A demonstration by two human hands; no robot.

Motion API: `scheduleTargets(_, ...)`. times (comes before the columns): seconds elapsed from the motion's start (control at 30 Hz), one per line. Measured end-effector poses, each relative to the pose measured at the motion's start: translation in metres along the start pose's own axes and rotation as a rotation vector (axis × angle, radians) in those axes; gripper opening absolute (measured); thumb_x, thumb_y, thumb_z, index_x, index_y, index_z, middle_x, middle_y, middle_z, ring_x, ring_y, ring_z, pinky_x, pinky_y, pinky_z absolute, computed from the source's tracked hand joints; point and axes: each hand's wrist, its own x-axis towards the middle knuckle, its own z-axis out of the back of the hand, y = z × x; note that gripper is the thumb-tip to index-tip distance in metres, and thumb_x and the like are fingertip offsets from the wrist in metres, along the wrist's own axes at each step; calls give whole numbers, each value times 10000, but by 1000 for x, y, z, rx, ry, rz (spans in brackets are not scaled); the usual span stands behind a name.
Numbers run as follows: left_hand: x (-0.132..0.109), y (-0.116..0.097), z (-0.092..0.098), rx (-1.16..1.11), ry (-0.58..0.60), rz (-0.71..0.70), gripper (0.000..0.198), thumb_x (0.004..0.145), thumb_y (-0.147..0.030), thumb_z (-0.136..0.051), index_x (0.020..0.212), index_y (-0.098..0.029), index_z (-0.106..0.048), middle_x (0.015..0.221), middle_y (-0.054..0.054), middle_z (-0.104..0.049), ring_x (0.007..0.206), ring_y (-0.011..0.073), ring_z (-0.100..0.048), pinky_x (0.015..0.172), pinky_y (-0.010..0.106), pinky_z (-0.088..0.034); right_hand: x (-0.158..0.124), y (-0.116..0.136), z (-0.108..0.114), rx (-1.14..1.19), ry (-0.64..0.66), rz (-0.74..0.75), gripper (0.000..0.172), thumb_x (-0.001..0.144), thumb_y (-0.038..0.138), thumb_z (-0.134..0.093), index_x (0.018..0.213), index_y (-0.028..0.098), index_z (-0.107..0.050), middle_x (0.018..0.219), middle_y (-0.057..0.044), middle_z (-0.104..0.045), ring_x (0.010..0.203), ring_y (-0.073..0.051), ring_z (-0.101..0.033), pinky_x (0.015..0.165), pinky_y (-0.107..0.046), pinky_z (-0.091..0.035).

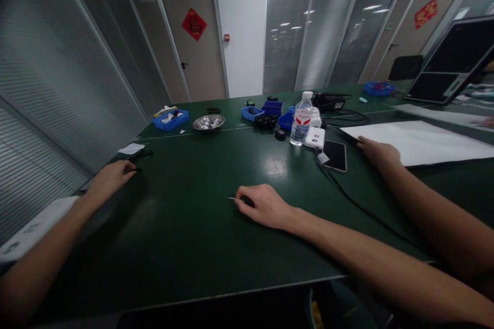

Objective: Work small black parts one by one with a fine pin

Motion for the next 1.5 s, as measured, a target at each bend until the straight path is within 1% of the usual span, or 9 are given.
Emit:
scheduleTargets(0.3,-5,-9,0,18,-81,-9,230,986,-275,-487,1065,-144,-659,1114,109,-685,1034,273,-612,849,327,-415,-1,-2,-1,-7,-2,-6,214,1015,336,-526,1037,185,-676,833,-10,-674,675,-118,-575,647,-248,-399)
scheduleTargets(0.67,-6,-7,-4,-62,-96,-30,226,978,-289,-486,1023,-131,-641,1106,106,-619,1050,265,-582,898,336,-429,0,-1,-1,-7,-6,-10,237,1024,359,-517,1053,185,-674,834,-11,-674,670,-120,-577,636,-249,-397)
scheduleTargets(0.9,1,-4,-6,-177,-67,-31,268,933,-284,-526,1066,-109,-679,1111,116,-678,1053,283,-626,952,378,-459,0,-3,-1,10,12,-6,226,1019,350,-521,1045,184,-672,854,-13,-679,688,-119,-585,655,-249,-403)
scheduleTargets(0.97,-1,-17,-4,-226,-51,-65,289,940,-320,-532,1092,-136,-695,1157,100,-695,1075,267,-640,971,363,-474,0,-4,-2,12,8,-7,227,1021,353,-520,1043,185,-669,856,-13,-678,687,-118,-581,657,-250,-401)
scheduleTargets(1.03,-8,-43,-1,-315,-8,-140,308,961,-369,-523,1119,-179,-706,1198,78,-701,1095,250,-649,980,355,-494,0,-4,-2,8,6,-10,232,1023,357,-516,1050,186,-670,849,-11,-675,681,-116,-574,653,-251,-396)
scheduleTargets(1.17,-36,-124,6,-654,182,-529,348,1014,-364,-486,1297,-277,-668,1393,43,-614,1272,248,-578,1075,433,-476,0,-2,-2,-5,13,-21,219,1016,339,-521,1056,184,-670,843,-13,-673,685,-119,-574,651,-251,-392)
scheduleTargets(1.27,-58,-173,6,-742,157,-692,415,1030,-319,-482,1438,-336,-554,1533,35,-489,1358,240,-513,1100,453,-472,0,-1,0,0,10,-23,202,1008,317,-526,1050,182,-671,852,-16,-680,693,-121,-582,659,-251,-398)
scheduleTargets(1.37,-68,-191,4,-716,154,-746,447,1040,-315,-487,1486,-334,-496,1523,49,-495,1378,239,-496,1156,474,-427,0,0,1,3,2,-27,205,1010,321,-526,1061,185,-671,848,-16,-683,680,-122,-578,653,-250,-400)
scheduleTargets(1.5,-68,-188,2,-652,160,-764,422,1049,-302,-470,1466,-334,-519,1494,53,-517,1367,242,-502,1159,474,-432,0,0,0,1,-15,-31,215,1013,331,-525,1050,182,-675,823,-19,-677,661,-125,-571,635,-247,-398)
